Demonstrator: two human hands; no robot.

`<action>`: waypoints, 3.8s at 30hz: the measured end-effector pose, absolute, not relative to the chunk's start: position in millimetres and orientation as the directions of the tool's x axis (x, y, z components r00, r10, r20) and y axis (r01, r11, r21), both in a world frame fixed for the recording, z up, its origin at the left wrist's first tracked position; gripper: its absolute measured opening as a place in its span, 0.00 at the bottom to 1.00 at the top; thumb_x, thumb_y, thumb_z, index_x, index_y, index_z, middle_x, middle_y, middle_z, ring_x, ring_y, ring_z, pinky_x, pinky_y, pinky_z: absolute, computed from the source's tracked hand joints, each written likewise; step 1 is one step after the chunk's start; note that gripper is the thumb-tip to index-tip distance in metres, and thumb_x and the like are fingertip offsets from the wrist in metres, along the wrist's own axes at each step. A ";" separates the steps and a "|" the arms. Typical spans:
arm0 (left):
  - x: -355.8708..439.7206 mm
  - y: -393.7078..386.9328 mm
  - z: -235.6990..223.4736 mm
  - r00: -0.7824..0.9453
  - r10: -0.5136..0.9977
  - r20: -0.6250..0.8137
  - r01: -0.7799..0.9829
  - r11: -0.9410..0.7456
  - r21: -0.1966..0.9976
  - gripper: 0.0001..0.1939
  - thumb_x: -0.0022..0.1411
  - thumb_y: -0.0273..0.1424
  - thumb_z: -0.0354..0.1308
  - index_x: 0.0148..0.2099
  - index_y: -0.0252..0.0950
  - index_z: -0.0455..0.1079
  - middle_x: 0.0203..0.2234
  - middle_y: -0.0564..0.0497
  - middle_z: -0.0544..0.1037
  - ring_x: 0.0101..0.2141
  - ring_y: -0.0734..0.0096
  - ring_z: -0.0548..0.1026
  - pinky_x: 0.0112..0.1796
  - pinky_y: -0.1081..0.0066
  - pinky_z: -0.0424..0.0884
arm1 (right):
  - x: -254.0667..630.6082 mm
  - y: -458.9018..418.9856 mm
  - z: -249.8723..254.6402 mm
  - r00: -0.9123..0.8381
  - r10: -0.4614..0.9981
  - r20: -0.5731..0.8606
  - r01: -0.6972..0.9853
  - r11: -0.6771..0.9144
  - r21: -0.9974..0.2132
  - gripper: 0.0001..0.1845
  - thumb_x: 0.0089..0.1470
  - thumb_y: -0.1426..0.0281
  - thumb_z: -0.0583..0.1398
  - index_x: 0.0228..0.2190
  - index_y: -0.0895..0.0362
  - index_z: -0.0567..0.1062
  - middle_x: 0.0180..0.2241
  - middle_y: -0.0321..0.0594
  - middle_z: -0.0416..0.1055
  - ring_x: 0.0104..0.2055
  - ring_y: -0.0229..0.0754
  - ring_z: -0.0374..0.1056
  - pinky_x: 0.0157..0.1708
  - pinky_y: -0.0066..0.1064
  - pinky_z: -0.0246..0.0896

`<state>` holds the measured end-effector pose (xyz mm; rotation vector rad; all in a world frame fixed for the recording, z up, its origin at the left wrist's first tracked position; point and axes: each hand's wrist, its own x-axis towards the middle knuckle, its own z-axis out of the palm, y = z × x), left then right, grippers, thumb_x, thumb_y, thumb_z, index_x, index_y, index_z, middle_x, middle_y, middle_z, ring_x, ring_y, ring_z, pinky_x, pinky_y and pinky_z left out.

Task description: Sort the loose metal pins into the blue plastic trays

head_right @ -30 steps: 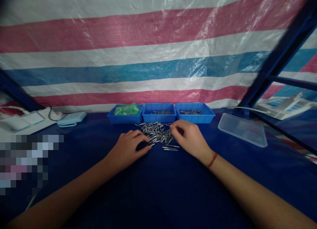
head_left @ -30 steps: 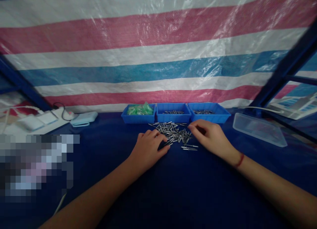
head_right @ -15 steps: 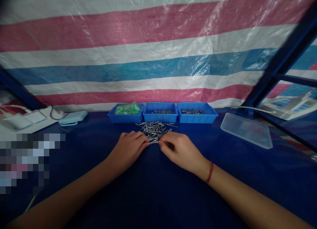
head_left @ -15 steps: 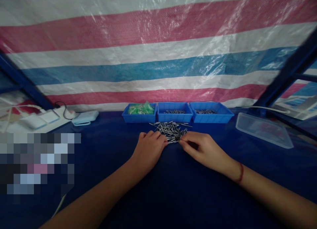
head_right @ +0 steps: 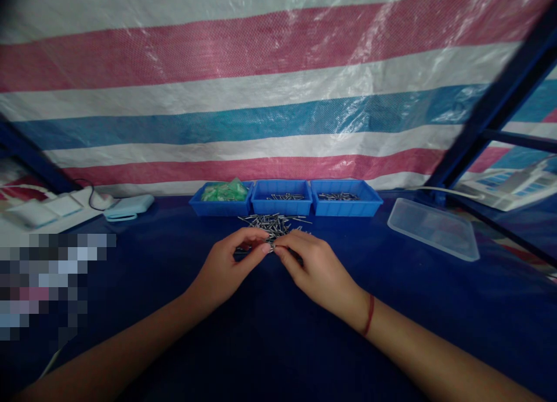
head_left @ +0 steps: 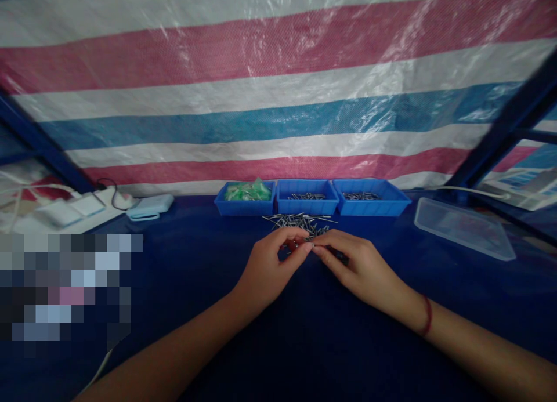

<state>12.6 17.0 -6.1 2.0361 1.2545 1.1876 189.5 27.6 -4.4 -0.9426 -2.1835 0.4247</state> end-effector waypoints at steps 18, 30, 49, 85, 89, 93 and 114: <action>12.5 17.6 -9.7 0.177 0.889 0.423 0.350 -0.458 0.817 0.06 0.60 0.29 0.55 0.40 0.37 0.71 0.33 0.52 0.77 0.34 0.72 0.74 0.36 0.71 0.68 | 184.6 23.1 -4.1 -0.487 0.773 0.407 0.469 0.624 -0.625 0.08 0.56 0.71 0.53 0.32 0.56 0.73 0.31 0.38 0.72 0.34 0.38 0.69 0.35 0.30 0.64; 10.8 20.3 -14.8 0.173 0.890 0.423 0.368 -0.456 0.810 0.07 0.61 0.30 0.54 0.41 0.38 0.70 0.34 0.52 0.76 0.33 0.72 0.73 0.36 0.70 0.68 | 185.8 29.0 -9.0 -0.231 0.825 0.516 0.415 0.563 -0.714 0.04 0.53 0.70 0.58 0.31 0.56 0.73 0.27 0.35 0.71 0.26 0.35 0.65 0.26 0.27 0.61; 12.2 17.9 -9.2 0.214 0.906 0.364 0.505 -0.422 0.753 0.13 0.63 0.32 0.50 0.50 0.38 0.64 0.35 0.51 0.75 0.35 0.71 0.72 0.38 0.69 0.67 | 215.5 47.7 11.7 -0.252 0.690 0.678 0.600 0.661 -0.450 0.08 0.55 0.68 0.56 0.29 0.57 0.74 0.27 0.38 0.72 0.29 0.38 0.66 0.31 0.30 0.61; 4.8 21.9 -7.3 0.396 0.904 0.161 0.902 -0.415 0.114 0.10 0.66 0.32 0.46 0.41 0.38 0.69 0.38 0.49 0.73 0.40 0.61 0.68 0.37 0.62 0.58 | 191.4 32.8 -7.4 -0.536 0.703 0.466 0.553 0.710 -0.435 0.07 0.54 0.74 0.56 0.32 0.56 0.75 0.31 0.39 0.73 0.35 0.41 0.67 0.37 0.36 0.64; 4.8 22.2 -6.0 0.409 0.898 0.160 0.896 -0.429 0.114 0.10 0.66 0.33 0.47 0.40 0.38 0.69 0.38 0.49 0.73 0.40 0.60 0.68 0.37 0.62 0.58 | 190.7 32.0 -6.7 -0.541 0.711 0.450 0.546 0.704 -0.455 0.07 0.54 0.74 0.55 0.33 0.56 0.74 0.32 0.39 0.72 0.36 0.41 0.66 0.38 0.37 0.63; 6.2 22.9 -7.5 0.423 0.897 0.131 0.897 -0.435 0.082 0.11 0.67 0.31 0.45 0.40 0.36 0.68 0.37 0.48 0.73 0.39 0.60 0.68 0.36 0.62 0.59 | 190.5 32.1 -6.8 -0.547 0.714 0.436 0.547 0.700 -0.460 0.07 0.54 0.74 0.55 0.33 0.56 0.74 0.32 0.39 0.72 0.36 0.41 0.66 0.38 0.37 0.63; 14.1 15.1 -16.1 0.317 0.875 0.366 0.809 -0.451 0.378 0.11 0.59 0.33 0.55 0.45 0.40 0.66 0.39 0.52 0.73 0.43 0.60 0.68 0.40 0.60 0.61 | 189.9 34.0 -20.3 -0.574 0.690 0.440 0.617 0.718 -0.322 0.08 0.58 0.73 0.52 0.32 0.56 0.71 0.34 0.42 0.69 0.38 0.43 0.64 0.40 0.38 0.60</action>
